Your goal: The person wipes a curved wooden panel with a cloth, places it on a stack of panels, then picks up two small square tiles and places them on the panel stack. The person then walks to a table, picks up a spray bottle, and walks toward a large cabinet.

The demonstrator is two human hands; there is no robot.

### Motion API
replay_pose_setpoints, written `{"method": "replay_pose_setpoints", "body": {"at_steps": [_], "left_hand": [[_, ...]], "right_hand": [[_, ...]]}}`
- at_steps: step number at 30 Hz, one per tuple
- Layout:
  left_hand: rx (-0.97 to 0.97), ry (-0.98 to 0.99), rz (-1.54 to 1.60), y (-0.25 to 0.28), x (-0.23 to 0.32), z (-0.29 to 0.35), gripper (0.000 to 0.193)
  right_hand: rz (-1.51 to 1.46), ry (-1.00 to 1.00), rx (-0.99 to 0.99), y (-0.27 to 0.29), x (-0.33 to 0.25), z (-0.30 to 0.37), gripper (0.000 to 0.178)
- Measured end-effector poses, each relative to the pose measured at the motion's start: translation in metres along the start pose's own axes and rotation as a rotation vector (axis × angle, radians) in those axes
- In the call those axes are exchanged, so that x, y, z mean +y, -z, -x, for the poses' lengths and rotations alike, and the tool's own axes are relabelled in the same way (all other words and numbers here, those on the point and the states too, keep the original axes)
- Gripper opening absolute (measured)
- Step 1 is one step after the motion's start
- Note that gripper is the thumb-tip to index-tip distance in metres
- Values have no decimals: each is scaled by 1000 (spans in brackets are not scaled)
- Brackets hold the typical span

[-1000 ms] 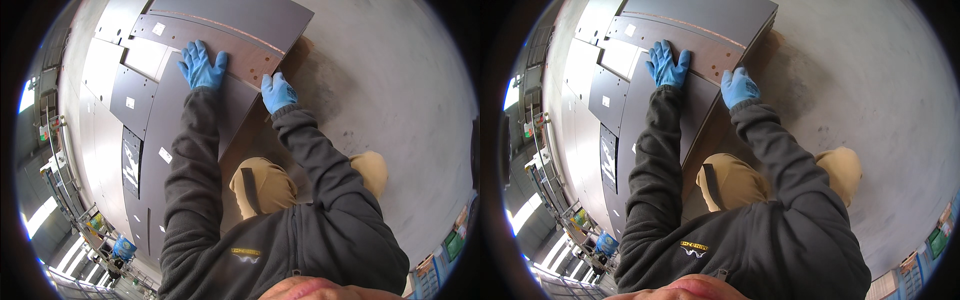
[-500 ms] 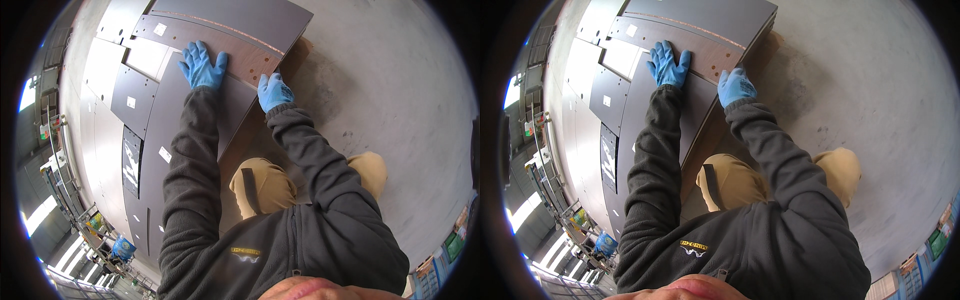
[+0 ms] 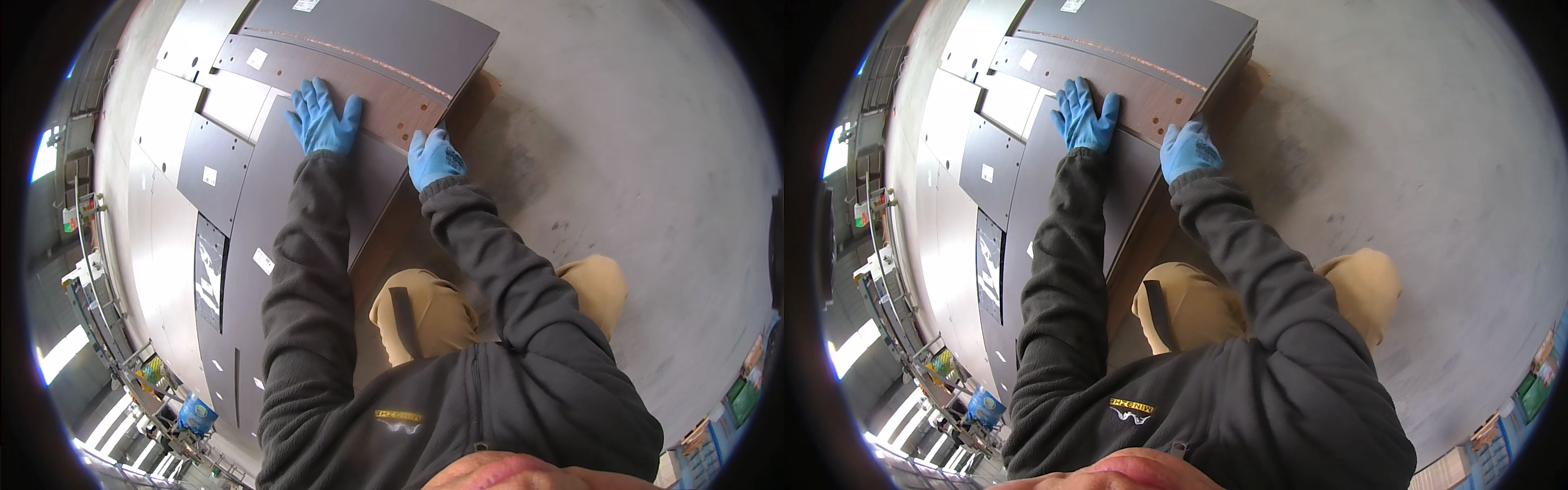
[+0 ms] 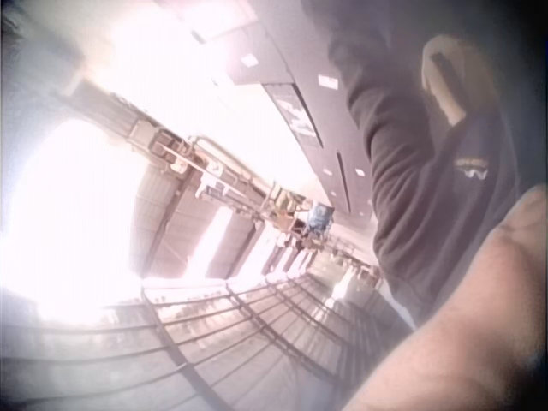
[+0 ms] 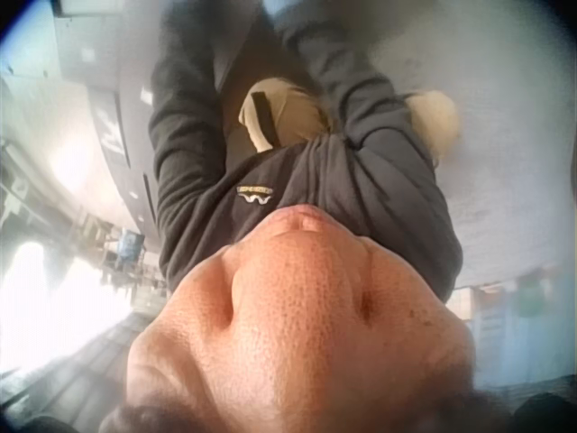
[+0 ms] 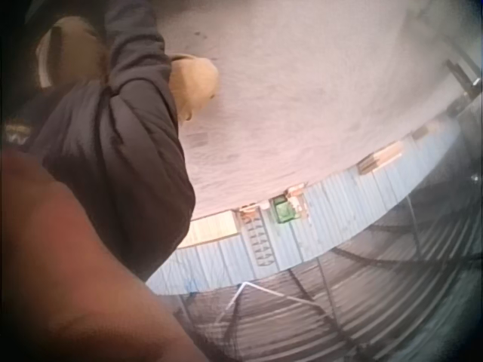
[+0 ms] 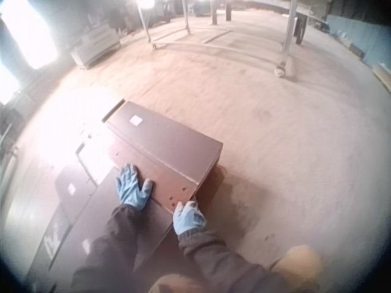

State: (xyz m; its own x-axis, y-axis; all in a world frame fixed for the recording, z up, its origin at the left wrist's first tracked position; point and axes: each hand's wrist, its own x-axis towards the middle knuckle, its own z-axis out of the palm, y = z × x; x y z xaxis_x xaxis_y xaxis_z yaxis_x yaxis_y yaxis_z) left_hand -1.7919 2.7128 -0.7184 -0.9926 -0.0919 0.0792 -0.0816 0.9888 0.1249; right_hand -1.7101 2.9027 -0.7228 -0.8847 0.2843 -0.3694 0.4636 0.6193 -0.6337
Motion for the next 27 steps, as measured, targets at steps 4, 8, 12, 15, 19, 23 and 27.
{"method": "replay_pose_setpoints", "body": {"at_steps": [4, 8, 12, 15, 19, 23, 27], "left_hand": [[-7, -6, -6, 2, 2, 0, 95], [-25, -2, 12, 3, 2, 0, 97], [-28, 0, 23, 2, 0, -1, 98], [-3, 0, 45, 1, 0, -1, 96], [47, 6, 64, 1, -3, 3, 90], [185, -3, 221, 11, -8, 1, 82], [246, 84, 205, 45, -4, -1, 82]], "right_hand": [[-68, 44, -12, 4, 9, 2, 45], [-125, 152, 72, 22, 26, -2, 51], [-215, 333, 201, 53, 55, -18, 56], [-247, 358, 109, 80, 78, -17, 55], [-280, 344, -116, 109, 94, 28, 55], [-337, 313, -354, 120, 106, 96, 55], [-299, 25, -724, 119, 149, 142, 56]]}}
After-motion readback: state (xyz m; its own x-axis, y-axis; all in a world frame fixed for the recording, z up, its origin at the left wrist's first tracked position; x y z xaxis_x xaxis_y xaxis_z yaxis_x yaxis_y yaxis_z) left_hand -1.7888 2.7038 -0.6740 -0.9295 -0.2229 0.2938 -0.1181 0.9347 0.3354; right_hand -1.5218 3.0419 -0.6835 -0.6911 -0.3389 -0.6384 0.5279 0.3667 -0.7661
